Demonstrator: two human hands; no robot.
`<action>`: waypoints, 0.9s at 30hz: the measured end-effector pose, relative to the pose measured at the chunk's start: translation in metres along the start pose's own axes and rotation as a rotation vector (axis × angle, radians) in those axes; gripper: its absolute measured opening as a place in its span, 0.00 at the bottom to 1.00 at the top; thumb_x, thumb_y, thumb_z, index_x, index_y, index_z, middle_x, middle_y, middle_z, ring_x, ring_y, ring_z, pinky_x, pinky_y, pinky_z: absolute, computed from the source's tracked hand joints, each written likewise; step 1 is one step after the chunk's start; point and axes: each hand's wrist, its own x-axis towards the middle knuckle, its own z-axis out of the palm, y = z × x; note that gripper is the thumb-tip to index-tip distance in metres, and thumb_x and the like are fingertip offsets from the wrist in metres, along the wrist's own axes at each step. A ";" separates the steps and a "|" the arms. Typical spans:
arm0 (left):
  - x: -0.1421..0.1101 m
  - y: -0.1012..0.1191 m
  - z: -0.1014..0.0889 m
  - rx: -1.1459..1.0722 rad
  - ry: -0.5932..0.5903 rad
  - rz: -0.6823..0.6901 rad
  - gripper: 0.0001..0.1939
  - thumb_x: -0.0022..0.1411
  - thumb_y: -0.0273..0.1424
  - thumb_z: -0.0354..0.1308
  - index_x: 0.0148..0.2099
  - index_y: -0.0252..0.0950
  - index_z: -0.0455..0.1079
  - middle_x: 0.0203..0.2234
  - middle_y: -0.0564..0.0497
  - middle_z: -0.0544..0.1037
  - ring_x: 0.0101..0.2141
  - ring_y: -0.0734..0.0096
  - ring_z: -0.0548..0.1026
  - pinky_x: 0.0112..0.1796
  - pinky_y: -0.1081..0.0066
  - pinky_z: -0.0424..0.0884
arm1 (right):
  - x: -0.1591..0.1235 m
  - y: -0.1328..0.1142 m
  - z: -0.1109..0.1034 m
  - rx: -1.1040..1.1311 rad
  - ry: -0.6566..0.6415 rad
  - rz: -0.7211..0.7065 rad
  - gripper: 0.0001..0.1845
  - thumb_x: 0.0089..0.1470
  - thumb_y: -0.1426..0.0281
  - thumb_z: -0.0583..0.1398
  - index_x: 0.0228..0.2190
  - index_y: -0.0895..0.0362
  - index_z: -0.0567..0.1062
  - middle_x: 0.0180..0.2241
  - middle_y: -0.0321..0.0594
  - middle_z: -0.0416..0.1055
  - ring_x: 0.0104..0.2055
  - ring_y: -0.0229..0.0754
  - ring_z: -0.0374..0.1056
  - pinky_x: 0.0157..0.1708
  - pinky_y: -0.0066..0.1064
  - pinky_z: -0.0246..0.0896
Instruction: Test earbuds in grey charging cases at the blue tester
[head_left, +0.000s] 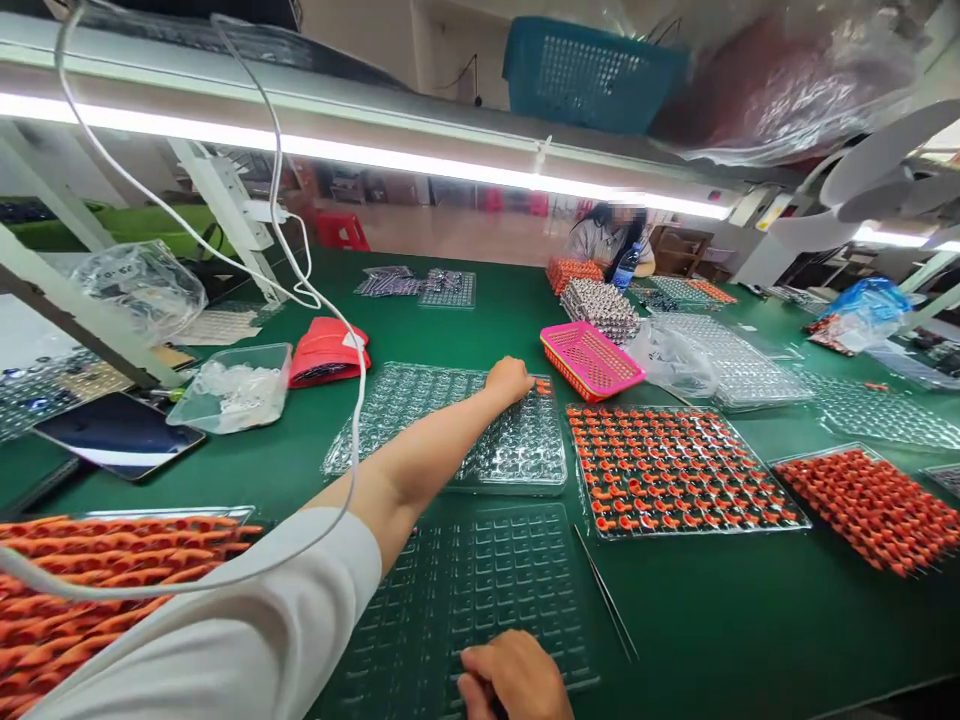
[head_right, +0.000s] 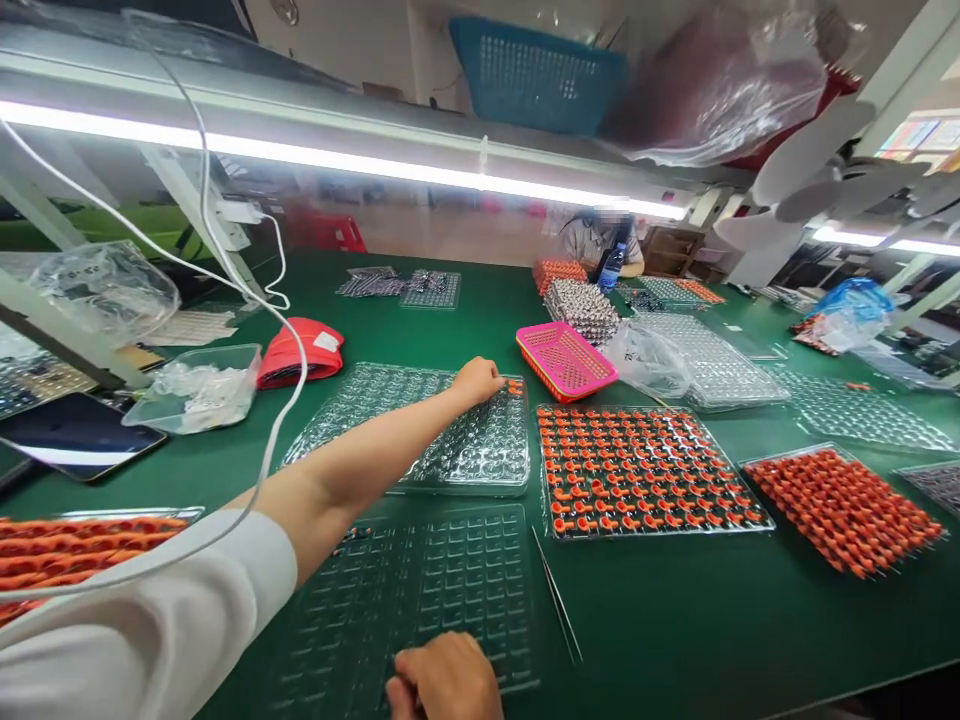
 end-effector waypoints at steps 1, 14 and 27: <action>-0.004 0.002 -0.004 -0.017 0.014 0.008 0.14 0.67 0.37 0.56 0.48 0.33 0.70 0.45 0.45 0.74 0.43 0.62 0.74 0.44 0.58 0.73 | 0.002 -0.005 -0.005 0.026 -0.052 0.033 0.09 0.65 0.70 0.51 0.37 0.55 0.71 0.22 0.36 0.67 0.22 0.40 0.64 0.24 0.30 0.56; -0.238 -0.051 -0.109 -0.376 0.010 0.254 0.06 0.60 0.31 0.58 0.39 0.34 0.70 0.27 0.53 0.76 0.28 0.73 0.72 0.30 0.72 0.64 | 0.027 -0.020 -0.045 0.124 -0.472 0.182 0.08 0.65 0.73 0.55 0.45 0.54 0.71 0.34 0.40 0.71 0.35 0.41 0.69 0.34 0.31 0.66; -0.368 -0.105 -0.029 -0.522 0.012 0.238 0.10 0.67 0.26 0.49 0.46 0.36 0.70 0.37 0.46 0.75 0.41 0.63 0.72 0.43 0.65 0.69 | 0.137 -0.008 0.037 -0.297 -0.693 -0.021 0.05 0.58 0.78 0.59 0.35 0.57 0.73 0.33 0.39 0.69 0.37 0.43 0.67 0.38 0.33 0.63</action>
